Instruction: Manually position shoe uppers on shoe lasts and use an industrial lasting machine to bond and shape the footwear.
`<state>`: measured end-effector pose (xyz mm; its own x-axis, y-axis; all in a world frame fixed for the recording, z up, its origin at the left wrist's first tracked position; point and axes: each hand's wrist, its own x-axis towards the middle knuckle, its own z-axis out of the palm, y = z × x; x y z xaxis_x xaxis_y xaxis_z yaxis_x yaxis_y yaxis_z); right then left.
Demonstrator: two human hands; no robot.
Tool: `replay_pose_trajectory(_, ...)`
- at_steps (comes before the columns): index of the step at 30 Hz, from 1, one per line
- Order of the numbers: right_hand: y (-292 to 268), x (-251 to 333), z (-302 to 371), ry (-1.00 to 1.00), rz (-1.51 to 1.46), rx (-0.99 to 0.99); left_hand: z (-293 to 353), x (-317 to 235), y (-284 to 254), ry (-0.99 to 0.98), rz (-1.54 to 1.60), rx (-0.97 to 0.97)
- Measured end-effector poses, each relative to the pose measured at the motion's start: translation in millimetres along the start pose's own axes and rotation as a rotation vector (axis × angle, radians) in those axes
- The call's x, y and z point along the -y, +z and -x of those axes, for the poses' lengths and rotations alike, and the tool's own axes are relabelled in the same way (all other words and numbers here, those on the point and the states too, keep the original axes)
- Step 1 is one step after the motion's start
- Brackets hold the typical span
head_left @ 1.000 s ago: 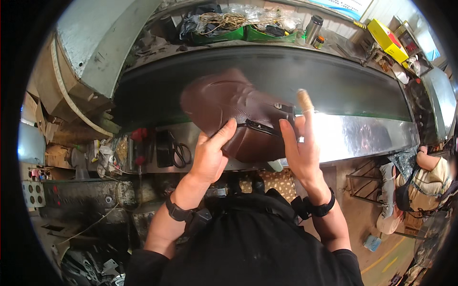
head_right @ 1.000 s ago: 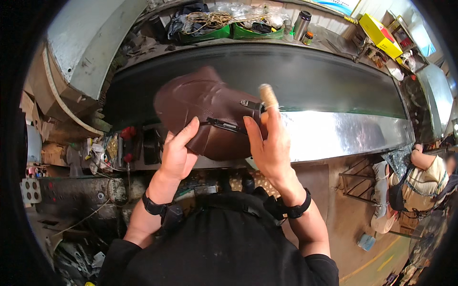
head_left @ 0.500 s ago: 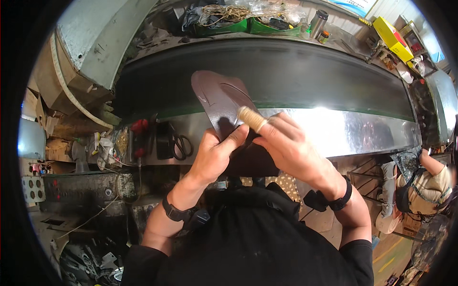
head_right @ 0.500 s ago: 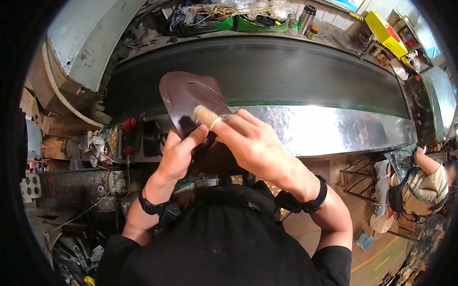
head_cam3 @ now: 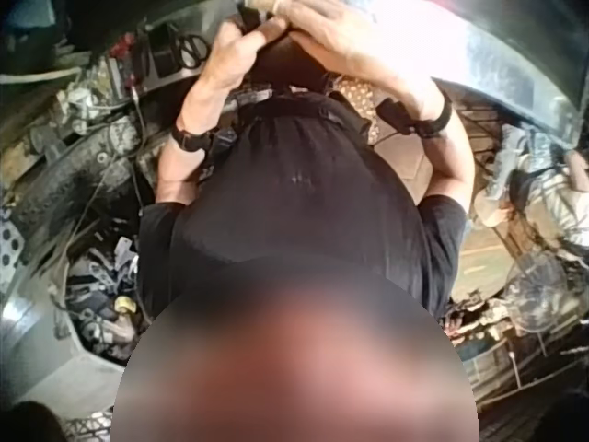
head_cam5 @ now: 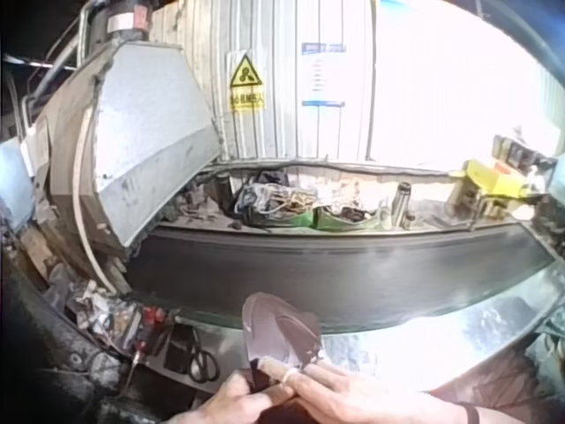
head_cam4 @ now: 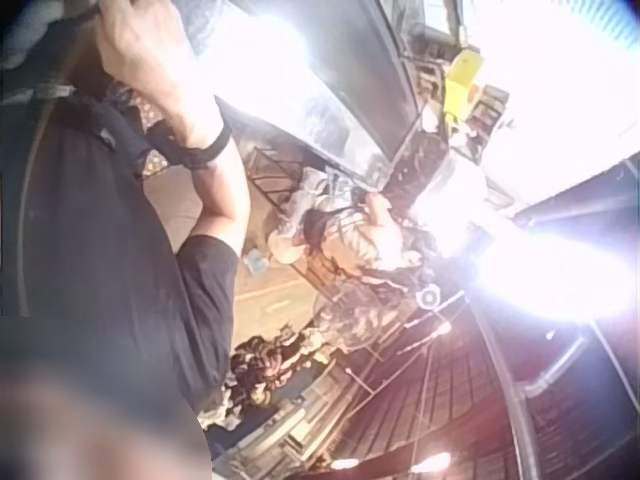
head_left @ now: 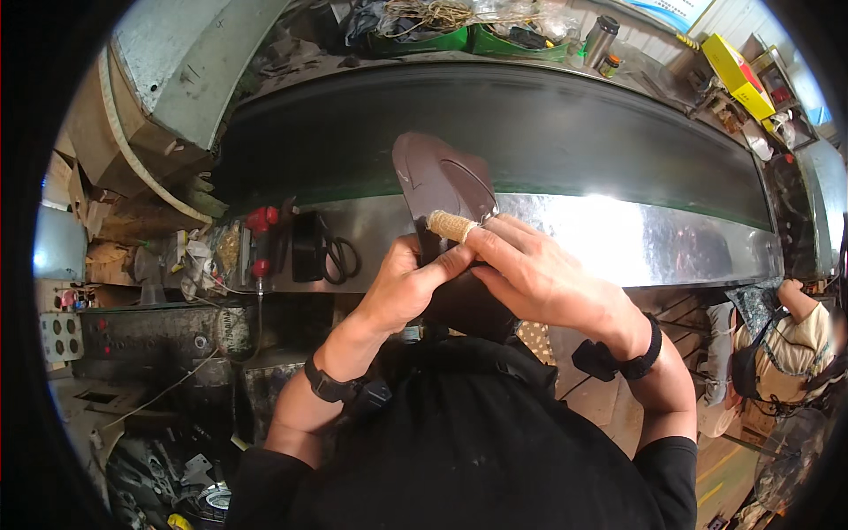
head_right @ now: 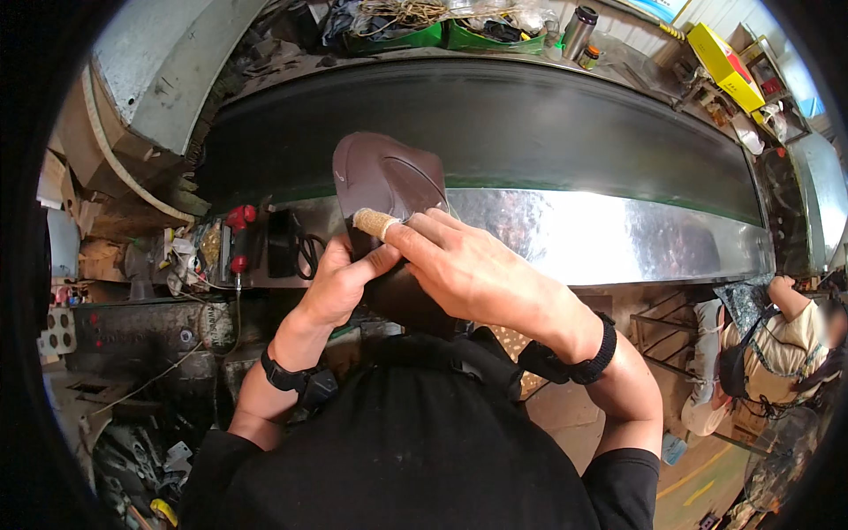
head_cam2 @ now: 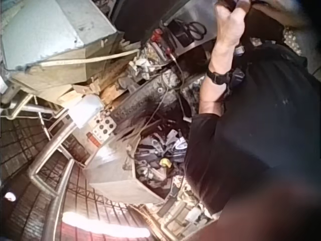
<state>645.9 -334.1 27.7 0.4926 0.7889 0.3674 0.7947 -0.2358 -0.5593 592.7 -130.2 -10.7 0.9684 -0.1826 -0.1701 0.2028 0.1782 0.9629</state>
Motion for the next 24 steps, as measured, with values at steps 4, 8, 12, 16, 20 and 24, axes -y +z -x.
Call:
replay_pose_trajectory(4, -5.1, 3.0, -1.5, 0.072, -0.062, 0.071, 0.8, 1.3, -0.9, 0.024, 0.146, -0.029)
replay_pose_trajectory(8, -8.2, 2.4, 1.1, 0.033, -0.095, 0.024, -5.5, -6.8, -7.0, -0.080, 0.056, -0.049)
replay_pose_trajectory(12, -8.3, -2.1, 12.4, 0.017, -0.166, 0.082, -9.4, -16.8, -21.8, -0.012, 0.227, -0.333)
replay_pose_trajectory(16, -6.3, -0.4, 24.7, 0.100, -0.219, -0.146, -3.1, -16.6, -26.0, 0.197, 0.144, -0.234)
replay_pose_trajectory(20, -0.1, 7.8, 29.2, 0.734, -0.548, -0.355, 5.6, -15.1, -21.0, 0.183, 0.303, -0.274)
replay_pose_trajectory(24, 21.8, 7.9, 21.7, 0.770, -1.232, -0.593, 9.3, -15.0, -9.6, 0.155, 0.304, -0.147)
